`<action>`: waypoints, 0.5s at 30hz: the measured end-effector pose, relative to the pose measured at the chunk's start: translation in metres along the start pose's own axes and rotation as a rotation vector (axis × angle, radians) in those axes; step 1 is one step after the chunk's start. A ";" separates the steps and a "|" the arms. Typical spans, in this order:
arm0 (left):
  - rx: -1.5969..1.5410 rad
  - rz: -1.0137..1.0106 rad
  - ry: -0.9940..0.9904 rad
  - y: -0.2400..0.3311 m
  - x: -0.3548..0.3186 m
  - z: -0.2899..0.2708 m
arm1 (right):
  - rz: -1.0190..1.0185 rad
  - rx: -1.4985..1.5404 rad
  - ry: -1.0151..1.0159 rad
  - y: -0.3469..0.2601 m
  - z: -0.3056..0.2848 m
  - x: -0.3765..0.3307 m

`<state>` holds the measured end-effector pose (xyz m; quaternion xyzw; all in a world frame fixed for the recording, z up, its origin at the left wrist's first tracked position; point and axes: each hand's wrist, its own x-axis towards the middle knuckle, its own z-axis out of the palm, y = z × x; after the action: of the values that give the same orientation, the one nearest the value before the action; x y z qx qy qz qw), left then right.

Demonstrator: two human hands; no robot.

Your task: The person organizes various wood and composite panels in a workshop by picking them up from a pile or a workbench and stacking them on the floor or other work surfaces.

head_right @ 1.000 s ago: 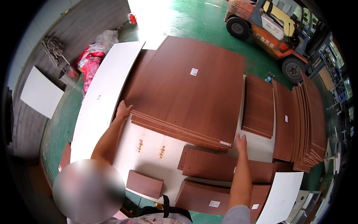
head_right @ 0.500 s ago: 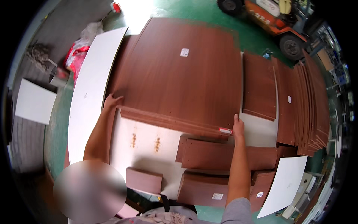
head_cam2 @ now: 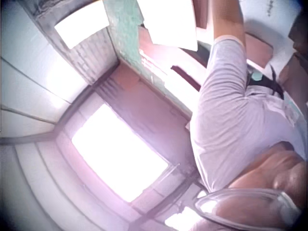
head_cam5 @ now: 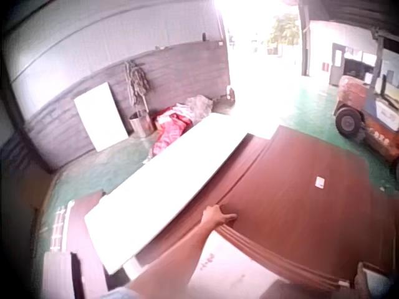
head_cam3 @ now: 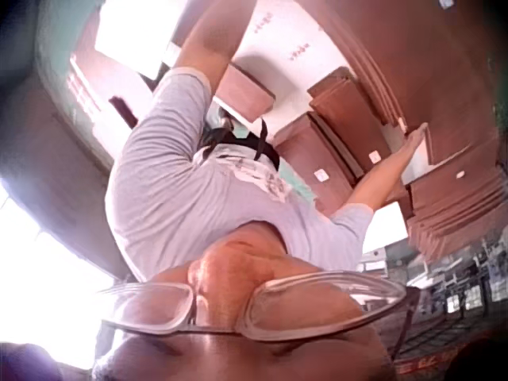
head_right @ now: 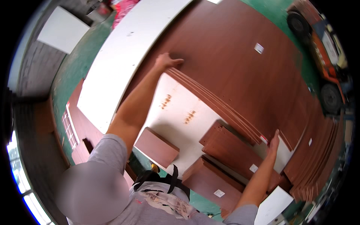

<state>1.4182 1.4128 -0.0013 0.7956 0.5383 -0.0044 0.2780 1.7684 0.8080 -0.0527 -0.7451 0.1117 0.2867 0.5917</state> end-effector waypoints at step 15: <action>-0.076 -0.181 -0.219 -0.019 -0.088 0.003 | 0.080 -0.393 0.228 0.015 -0.043 -0.037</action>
<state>1.3653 1.3412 0.0150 0.7274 0.5741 -0.0959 0.3634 1.7431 0.7566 -0.0383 -0.8685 0.1494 0.2401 0.4071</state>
